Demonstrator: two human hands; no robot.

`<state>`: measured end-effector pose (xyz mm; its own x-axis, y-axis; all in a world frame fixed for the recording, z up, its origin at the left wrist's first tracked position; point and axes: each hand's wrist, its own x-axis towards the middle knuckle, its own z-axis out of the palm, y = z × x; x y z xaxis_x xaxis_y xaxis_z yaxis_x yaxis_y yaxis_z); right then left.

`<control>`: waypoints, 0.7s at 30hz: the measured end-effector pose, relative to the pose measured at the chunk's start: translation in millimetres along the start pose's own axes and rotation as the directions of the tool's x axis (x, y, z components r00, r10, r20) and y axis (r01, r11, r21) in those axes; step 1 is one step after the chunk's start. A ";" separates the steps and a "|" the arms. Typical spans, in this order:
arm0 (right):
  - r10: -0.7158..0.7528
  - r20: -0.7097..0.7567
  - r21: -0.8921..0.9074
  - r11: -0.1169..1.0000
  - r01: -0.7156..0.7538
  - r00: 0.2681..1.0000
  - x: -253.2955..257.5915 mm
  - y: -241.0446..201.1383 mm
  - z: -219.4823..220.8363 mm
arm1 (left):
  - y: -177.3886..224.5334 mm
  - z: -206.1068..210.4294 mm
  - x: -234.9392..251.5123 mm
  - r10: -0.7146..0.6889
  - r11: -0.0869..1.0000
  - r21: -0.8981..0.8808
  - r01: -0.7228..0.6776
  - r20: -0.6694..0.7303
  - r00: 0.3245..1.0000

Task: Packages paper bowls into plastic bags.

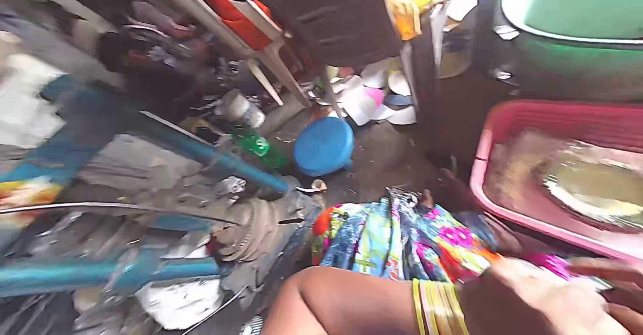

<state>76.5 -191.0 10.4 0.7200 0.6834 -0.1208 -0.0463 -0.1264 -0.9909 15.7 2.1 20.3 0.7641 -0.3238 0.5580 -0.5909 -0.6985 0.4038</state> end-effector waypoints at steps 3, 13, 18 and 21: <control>-0.244 -0.053 -0.490 0.851 0.187 0.968 -6.3 -22.9 11.3 | -12.3 -16.6 12.1 -0.105 0.935 -0.336 0.112 0.038 0.994; -0.702 -0.283 -0.786 0.560 0.261 0.654 10.6 17.2 56.3 | -31.2 -16.9 -1.9 -0.688 -0.134 -0.785 0.605 0.513 0.513; -0.610 -0.407 -0.633 0.725 0.271 0.680 1.8 15.3 71.6 | -26.0 -25.9 -6.0 -0.706 -0.270 -0.790 0.550 0.551 0.445; -0.558 -0.415 -0.577 0.772 0.267 0.719 5.2 -5.6 65.5 | -25.0 -33.9 4.9 -0.672 -0.203 -0.832 0.517 0.502 0.545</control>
<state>35.2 -139.6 11.4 0.8303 0.2634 0.4911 0.5559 -0.3303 -0.7628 25.5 39.7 37.6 0.9431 -0.0278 -0.3312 0.2992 0.5051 0.8095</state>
